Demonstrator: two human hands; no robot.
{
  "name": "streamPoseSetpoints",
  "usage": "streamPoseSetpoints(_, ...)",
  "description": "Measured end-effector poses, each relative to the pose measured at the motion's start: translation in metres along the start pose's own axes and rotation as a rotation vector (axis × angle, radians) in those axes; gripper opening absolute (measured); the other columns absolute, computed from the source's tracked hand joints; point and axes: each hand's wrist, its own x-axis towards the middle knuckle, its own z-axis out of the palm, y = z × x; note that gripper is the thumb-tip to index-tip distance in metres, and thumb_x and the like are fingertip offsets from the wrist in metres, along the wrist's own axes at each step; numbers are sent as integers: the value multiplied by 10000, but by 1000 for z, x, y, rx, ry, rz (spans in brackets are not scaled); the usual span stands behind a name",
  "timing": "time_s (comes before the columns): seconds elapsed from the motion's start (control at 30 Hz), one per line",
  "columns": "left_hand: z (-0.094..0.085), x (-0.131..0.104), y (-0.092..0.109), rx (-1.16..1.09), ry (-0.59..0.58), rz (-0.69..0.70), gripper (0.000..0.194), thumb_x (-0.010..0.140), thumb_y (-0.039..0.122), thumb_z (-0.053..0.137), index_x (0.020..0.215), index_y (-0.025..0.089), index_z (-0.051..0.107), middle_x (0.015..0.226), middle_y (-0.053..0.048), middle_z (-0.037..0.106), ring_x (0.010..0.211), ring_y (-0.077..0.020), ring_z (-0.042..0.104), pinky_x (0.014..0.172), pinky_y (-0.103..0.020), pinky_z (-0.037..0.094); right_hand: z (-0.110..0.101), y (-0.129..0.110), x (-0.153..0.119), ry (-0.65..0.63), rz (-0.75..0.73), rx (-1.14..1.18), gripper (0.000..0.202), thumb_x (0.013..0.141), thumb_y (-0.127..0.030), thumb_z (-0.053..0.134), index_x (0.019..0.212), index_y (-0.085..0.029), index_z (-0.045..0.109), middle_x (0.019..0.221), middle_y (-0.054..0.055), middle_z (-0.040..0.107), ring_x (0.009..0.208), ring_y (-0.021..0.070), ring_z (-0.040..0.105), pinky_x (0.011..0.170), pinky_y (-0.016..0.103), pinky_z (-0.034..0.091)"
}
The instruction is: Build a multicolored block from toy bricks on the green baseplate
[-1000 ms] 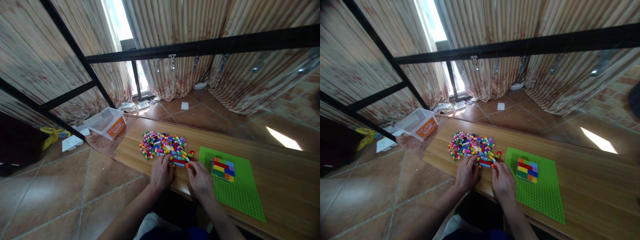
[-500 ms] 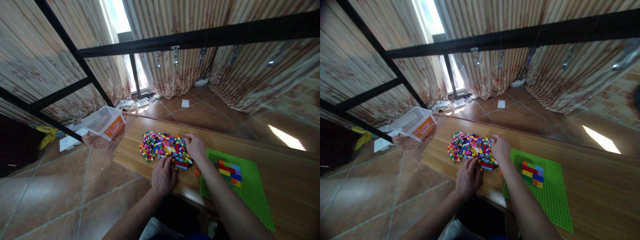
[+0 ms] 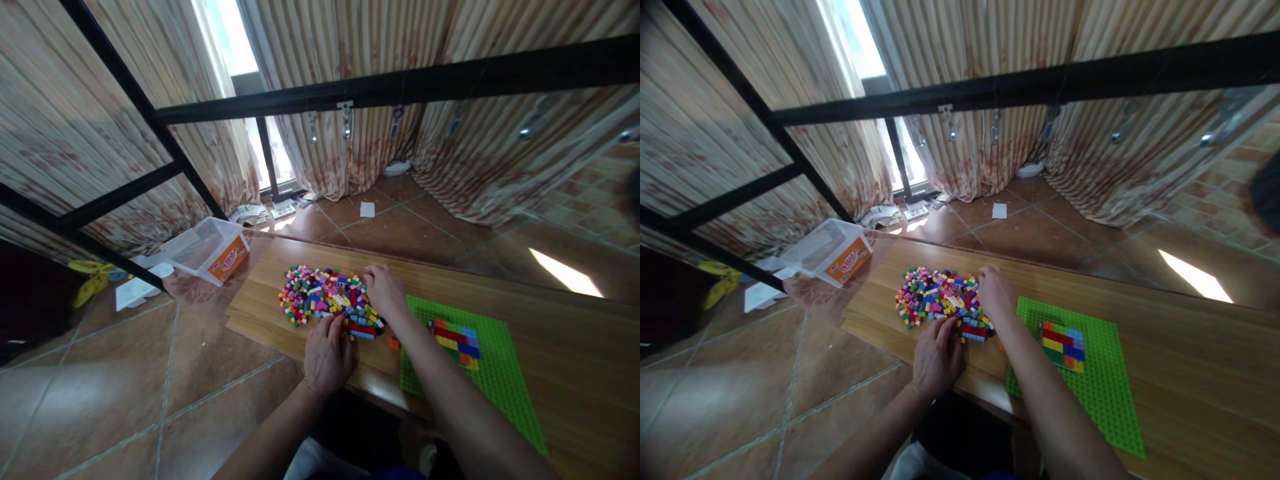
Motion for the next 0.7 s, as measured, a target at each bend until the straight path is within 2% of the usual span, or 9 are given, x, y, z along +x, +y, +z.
streamPoseSetpoints(0.07,0,0,0,-4,11,13,435,839,203,554,1272,202,505,1211,-109,581,1075,-244,592,908,-408,528,-13,-1,-16,56,-24,71,299,905,-225,426,1081,-164,661,1106,116,662,1012,217,609,873,329,441)
streamPoseSetpoints(0.13,0,0,-1,-4,20,25,426,848,193,547,1272,208,507,1207,-103,585,1082,-236,590,923,-402,522,-26,1,-41,130,-78,262,286,912,-262,429,1058,-171,657,1050,102,670,978,216,620,859,335,462)
streamPoseSetpoints(0.27,2,0,-2,7,16,27,399,870,193,528,1268,203,508,1212,-106,588,1103,-241,582,938,-412,510,-45,17,-111,100,-28,518,278,930,-339,439,1035,-201,657,981,72,669,846,180,649,776,310,505)
streamPoseSetpoints(0.33,2,1,-3,9,9,27,386,878,200,522,1263,199,510,1212,-107,589,1105,-247,582,931,-416,509,-51,33,-145,95,43,529,280,936,-369,442,1044,-226,658,1004,65,672,873,180,650,786,312,512)
streamPoseSetpoints(0.43,1,3,-2,18,12,37,377,880,203,518,1257,198,515,1213,-105,589,1108,-251,581,927,-415,507,-59,67,-182,196,120,439,276,912,-411,484,1018,-232,667,1010,73,684,927,207,645,840,356,506)
streamPoseSetpoints(0.57,-1,4,-1,41,28,63,361,878,204,519,1238,177,530,1189,-114,597,1103,-254,582,931,-416,505,-70,113,-196,282,263,281,323,886,-456,493,1014,-213,663,1015,91,690,885,227,664,801,382,517)
streamPoseSetpoints(0.7,0,5,-2,57,26,70,345,879,207,518,1222,166,541,1187,-120,598,1102,-261,581,930,-424,505,-70,130,-185,314,280,215,382,886,-468,468,1094,-189,626,984,100,698,808,220,680,738,370,529)
